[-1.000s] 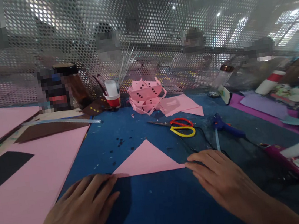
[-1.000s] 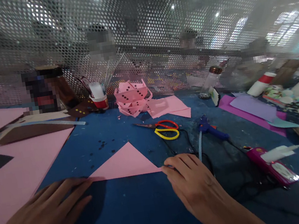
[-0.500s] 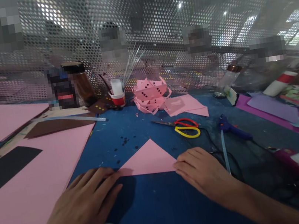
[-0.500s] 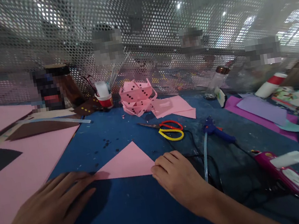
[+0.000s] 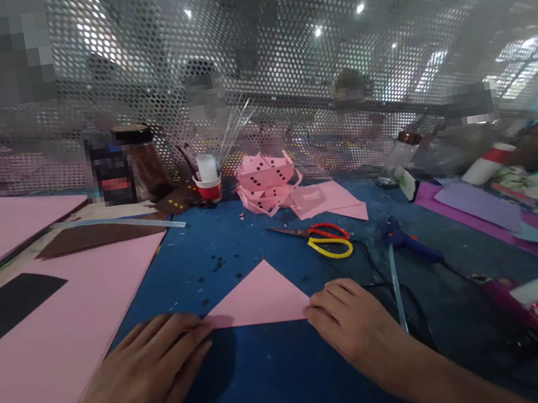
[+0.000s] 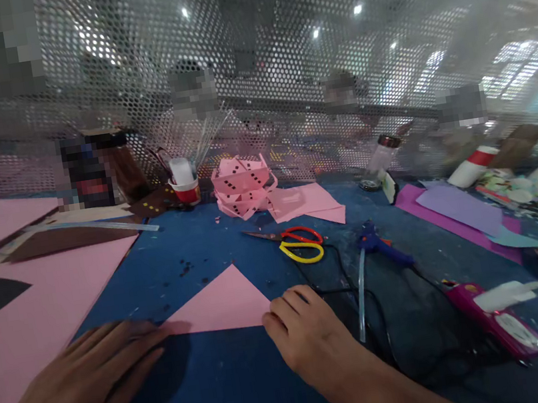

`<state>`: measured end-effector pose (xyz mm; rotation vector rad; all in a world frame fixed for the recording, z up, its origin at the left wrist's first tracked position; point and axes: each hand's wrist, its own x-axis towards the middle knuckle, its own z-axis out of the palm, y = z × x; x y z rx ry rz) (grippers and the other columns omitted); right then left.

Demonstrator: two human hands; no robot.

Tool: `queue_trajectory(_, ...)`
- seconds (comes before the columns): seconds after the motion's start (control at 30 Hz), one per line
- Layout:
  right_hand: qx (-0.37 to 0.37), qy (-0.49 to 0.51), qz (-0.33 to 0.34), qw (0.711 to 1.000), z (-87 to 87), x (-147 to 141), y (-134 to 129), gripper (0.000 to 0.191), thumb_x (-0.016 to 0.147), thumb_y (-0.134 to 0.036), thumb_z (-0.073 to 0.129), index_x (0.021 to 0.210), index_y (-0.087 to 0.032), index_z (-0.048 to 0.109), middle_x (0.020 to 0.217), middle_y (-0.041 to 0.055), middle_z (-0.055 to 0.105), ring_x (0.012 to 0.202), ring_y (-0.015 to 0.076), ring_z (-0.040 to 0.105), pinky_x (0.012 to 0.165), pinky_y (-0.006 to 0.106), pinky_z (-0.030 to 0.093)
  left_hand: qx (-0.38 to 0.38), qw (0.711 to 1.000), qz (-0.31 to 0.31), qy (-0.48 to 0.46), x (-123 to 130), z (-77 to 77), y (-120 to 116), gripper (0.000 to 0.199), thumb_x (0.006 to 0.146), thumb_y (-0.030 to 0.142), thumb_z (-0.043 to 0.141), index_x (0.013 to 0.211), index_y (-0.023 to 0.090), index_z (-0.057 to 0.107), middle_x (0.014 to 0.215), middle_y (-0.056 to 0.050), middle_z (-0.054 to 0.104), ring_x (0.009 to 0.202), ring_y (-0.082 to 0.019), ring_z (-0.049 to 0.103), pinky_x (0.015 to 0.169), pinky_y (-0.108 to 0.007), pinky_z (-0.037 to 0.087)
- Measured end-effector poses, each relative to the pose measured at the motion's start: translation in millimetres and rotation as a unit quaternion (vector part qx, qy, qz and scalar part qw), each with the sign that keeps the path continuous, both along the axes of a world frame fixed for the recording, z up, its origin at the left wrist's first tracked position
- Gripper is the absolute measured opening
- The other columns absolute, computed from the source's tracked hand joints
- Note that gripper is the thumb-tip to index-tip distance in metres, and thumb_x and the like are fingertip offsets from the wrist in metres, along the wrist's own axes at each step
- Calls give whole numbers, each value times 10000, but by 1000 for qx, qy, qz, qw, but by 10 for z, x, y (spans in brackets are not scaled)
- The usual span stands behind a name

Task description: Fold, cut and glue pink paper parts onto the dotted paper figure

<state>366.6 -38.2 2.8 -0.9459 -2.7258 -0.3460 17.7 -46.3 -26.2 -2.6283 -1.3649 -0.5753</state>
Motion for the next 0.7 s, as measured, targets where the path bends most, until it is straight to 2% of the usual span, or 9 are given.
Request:
queue_trajectory(0.2,17,-6,7,1000,-2,-16,-4,208,928,-14,537,1051,-100,682,949,93,660,848,229,566,828,408,457,-35,999,-15,-31,27,37,-5,267,1037,384,515,1221,302,691,1157,-17,733,1007,-219,671,908,-365,502)
queue_trajectory(0.37,13,3,-1,1000,-52,-5,16,195,933,-6,519,958,-133,666,894,69,636,801,211,537,808,391,447,-22,998,-21,-49,47,69,16,247,1044,385,507,1141,283,710,1098,-15,733,953,-208,668,876,-360,495)
queue_trajectory(0.53,-1,4,-6,1000,-108,22,33,192,922,0,540,995,-140,649,924,59,634,841,211,548,872,405,438,-7,998,-26,-58,38,56,63,234,1041,345,530,1191,280,697,1077,-23,715,941,-193,664,858,-341,497)
queue_trajectory(0.7,-12,-5,-11,1000,-114,48,26,189,930,-9,550,1019,-146,644,947,55,637,869,216,560,888,412,427,-3,997,-31,-73,49,56,91,216,1049,345,526,1055,266,727,1035,-19,719,921,-189,661,854,-340,493)
